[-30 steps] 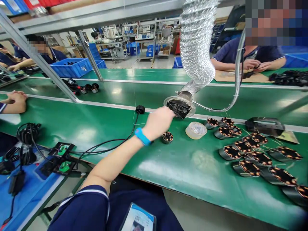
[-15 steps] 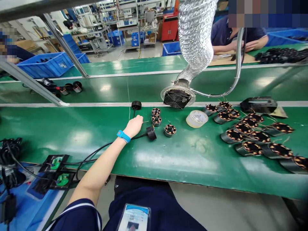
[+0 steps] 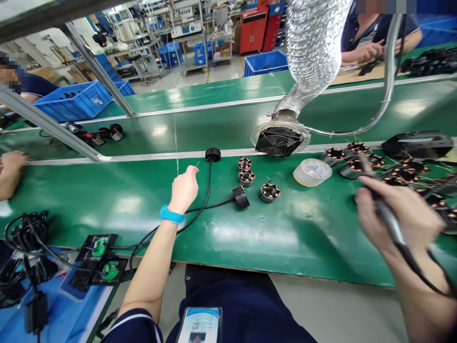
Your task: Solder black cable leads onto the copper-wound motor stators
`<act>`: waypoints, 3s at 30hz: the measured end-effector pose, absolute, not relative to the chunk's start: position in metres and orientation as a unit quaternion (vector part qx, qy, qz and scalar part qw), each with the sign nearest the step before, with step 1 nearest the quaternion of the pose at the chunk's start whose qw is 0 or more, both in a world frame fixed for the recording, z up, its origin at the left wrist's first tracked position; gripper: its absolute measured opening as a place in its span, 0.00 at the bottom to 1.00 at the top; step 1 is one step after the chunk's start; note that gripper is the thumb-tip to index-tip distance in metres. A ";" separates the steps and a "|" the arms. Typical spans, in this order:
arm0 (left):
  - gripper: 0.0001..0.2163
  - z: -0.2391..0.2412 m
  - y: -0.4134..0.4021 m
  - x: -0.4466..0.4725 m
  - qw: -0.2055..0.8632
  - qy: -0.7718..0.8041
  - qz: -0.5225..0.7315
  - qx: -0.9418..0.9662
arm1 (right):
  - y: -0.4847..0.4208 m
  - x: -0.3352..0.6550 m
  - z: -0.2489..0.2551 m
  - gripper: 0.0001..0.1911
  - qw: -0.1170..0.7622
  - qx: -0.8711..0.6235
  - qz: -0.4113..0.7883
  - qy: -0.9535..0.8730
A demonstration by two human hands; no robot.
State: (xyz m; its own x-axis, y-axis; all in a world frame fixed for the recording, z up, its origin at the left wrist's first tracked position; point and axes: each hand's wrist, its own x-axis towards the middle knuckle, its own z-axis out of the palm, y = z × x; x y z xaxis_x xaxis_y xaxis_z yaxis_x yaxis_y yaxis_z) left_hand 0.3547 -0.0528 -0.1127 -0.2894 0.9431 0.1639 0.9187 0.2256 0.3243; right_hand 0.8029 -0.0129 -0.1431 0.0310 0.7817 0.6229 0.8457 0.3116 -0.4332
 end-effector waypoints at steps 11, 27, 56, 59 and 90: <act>0.19 -0.130 -0.035 0.429 0.173 0.665 0.240 0.686 | -0.029 0.719 -0.176 0.17 0.482 -0.504 0.069 -0.713; 0.18 -0.110 -0.007 0.475 0.333 0.484 -0.084 0.804 | -0.019 0.672 -0.199 0.21 0.454 -0.448 0.178 -0.750; 0.08 -0.114 -0.097 0.460 0.154 0.549 0.303 0.764 | -0.071 0.631 -0.151 0.14 0.562 -0.337 0.395 -0.644; 0.06 -0.112 -0.095 0.454 0.229 0.518 0.309 0.764 | -0.077 0.629 -0.155 0.14 0.578 -0.346 0.434 -0.598; 0.12 -0.150 -0.076 0.470 0.516 0.508 0.493 0.482 | -0.082 0.611 -0.177 0.15 0.652 -0.432 0.387 -0.489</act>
